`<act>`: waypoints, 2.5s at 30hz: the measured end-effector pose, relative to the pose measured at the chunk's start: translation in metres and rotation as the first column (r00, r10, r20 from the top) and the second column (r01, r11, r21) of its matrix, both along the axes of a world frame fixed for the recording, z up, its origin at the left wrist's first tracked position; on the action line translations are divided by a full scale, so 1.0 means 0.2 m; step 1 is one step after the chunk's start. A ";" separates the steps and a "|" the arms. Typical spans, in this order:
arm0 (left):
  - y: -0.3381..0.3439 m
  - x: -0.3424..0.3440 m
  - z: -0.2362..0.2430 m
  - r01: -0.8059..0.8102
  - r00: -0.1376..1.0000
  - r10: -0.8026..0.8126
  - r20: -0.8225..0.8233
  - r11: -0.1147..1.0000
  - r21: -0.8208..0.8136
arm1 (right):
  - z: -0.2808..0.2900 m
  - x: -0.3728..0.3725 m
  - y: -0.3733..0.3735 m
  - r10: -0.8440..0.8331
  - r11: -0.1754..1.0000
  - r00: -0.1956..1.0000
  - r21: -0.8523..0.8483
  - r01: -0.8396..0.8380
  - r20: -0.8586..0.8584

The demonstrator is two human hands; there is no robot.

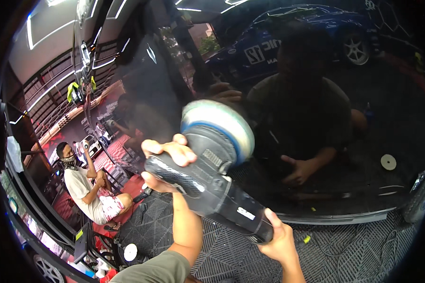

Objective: Using a power buffer to polish the side door of a black car.

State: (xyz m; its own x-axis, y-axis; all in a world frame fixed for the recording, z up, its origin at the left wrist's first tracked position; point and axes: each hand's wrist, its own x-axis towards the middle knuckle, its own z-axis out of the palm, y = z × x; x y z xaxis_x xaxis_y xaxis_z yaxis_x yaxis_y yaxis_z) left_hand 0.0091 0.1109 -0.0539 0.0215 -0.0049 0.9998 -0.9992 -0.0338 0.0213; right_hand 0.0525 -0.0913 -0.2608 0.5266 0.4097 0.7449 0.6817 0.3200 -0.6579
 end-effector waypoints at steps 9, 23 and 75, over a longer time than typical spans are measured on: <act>0.11 -0.04 -0.03 -0.060 0.998 0.060 0.008 0.998 -0.017 | 0.00 -0.02 0.04 0.014 0.986 0.993 -0.166 -0.033 -0.116; -1.08 0.54 -0.01 -0.034 0.994 0.077 -0.081 0.902 0.430 | -0.28 0.36 -0.84 0.045 0.995 0.958 0.103 -0.016 -0.283; -1.97 0.93 0.45 0.218 0.935 -0.051 -0.350 0.862 0.458 | 0.11 0.53 -1.47 0.129 0.939 0.944 0.344 -0.017 -0.303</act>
State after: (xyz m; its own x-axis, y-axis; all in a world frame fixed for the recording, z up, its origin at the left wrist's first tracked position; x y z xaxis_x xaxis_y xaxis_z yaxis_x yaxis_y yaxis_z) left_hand 0.1944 -0.2833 0.0360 0.2973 -0.5101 0.8071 -0.9360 0.0111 0.3518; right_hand 0.1589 -0.3843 -0.2388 0.7351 0.2142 0.6432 0.4217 0.5983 -0.6813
